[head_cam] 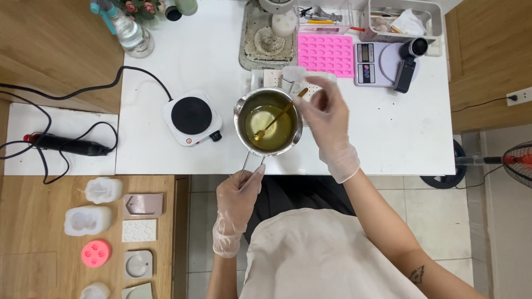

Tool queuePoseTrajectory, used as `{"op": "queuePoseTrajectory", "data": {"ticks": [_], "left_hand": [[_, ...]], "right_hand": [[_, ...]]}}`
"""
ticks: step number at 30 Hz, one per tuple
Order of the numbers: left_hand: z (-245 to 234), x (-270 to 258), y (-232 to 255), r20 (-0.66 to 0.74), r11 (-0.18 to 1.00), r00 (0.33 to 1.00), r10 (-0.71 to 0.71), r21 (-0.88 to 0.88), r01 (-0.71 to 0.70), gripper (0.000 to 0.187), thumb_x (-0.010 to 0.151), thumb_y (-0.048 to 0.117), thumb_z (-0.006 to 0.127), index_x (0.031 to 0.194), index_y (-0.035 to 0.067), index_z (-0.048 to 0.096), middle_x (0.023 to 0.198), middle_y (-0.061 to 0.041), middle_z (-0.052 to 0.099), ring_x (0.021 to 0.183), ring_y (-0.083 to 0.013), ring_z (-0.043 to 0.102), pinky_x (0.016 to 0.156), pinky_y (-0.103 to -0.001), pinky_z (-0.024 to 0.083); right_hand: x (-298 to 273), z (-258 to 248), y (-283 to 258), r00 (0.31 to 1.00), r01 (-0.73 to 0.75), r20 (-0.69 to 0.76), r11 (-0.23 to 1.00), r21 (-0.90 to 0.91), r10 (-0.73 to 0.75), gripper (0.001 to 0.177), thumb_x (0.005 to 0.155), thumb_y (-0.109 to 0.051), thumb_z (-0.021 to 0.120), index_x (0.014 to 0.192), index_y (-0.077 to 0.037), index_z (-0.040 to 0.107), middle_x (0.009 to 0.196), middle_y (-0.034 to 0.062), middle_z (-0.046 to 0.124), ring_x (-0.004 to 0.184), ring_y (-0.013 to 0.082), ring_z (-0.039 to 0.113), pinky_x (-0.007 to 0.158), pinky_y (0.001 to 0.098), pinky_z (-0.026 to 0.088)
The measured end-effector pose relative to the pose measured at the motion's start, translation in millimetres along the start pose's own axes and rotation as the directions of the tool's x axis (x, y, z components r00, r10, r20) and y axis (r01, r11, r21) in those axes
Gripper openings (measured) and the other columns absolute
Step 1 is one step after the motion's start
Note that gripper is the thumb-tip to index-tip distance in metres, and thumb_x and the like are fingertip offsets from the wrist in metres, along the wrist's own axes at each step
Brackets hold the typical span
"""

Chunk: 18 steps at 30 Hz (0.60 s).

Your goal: Pouring melted wax into molds and preparing candle-making materials on a workbench.

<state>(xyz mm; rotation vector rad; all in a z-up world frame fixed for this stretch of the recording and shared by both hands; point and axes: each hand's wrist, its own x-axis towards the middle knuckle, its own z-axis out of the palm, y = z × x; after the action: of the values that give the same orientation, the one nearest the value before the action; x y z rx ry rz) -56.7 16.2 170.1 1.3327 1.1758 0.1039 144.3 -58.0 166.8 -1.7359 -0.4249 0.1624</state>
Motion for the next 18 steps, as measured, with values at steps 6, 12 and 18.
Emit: {"op": "queuePoseTrajectory", "data": {"ticks": [6, 12, 18], "left_hand": [[18, -7, 2, 0.017, 0.998, 1.0, 0.014, 0.054, -0.015, 0.039, 0.087, 0.038, 0.079, 0.06, 0.012, 0.068, 0.046, -0.002, 0.05, 0.051, -0.0112, 0.044, 0.05, -0.024, 0.036], [35, -16, 4, 0.015, 1.0, 1.0, -0.024, -0.017, 0.024, 0.037, 0.089, 0.032, 0.076, 0.062, 0.009, 0.067, 0.047, -0.002, 0.046, 0.053, -0.0114, 0.042, 0.052, -0.024, 0.034], [44, -16, 4, 0.01, 0.997, 0.997, -0.08, 0.02, 0.08, 0.037, 0.089, 0.035, 0.074, 0.061, 0.013, 0.065, 0.045, 0.0, 0.046, 0.051, -0.0106, 0.041, 0.05, -0.023, 0.034]], "right_hand": [[13, -36, -18, 0.976, -0.189, 0.094, 0.979, -0.077, 0.196, 0.023, 0.084, -0.017, 0.086, 0.106, -0.012, 0.078, 0.07, -0.0006, 0.063, 0.064, 0.0042, 0.056, 0.063, 0.0171, 0.047], [2, -46, -47, 0.903, -0.295, 0.335, 0.955, 0.028, 0.269, 0.019, 0.088, -0.017, 0.075, 0.1, -0.002, 0.077, 0.073, 0.0088, 0.069, 0.065, 0.011, 0.062, 0.067, 0.0234, 0.052], [11, -78, -43, 0.866, 0.286, 0.428, 0.958, 0.002, -0.259, 0.017, 0.104, 0.001, 0.057, 0.103, 0.007, 0.073, 0.084, 0.0221, 0.068, 0.078, 0.0284, 0.068, 0.077, 0.0396, 0.058]]}}
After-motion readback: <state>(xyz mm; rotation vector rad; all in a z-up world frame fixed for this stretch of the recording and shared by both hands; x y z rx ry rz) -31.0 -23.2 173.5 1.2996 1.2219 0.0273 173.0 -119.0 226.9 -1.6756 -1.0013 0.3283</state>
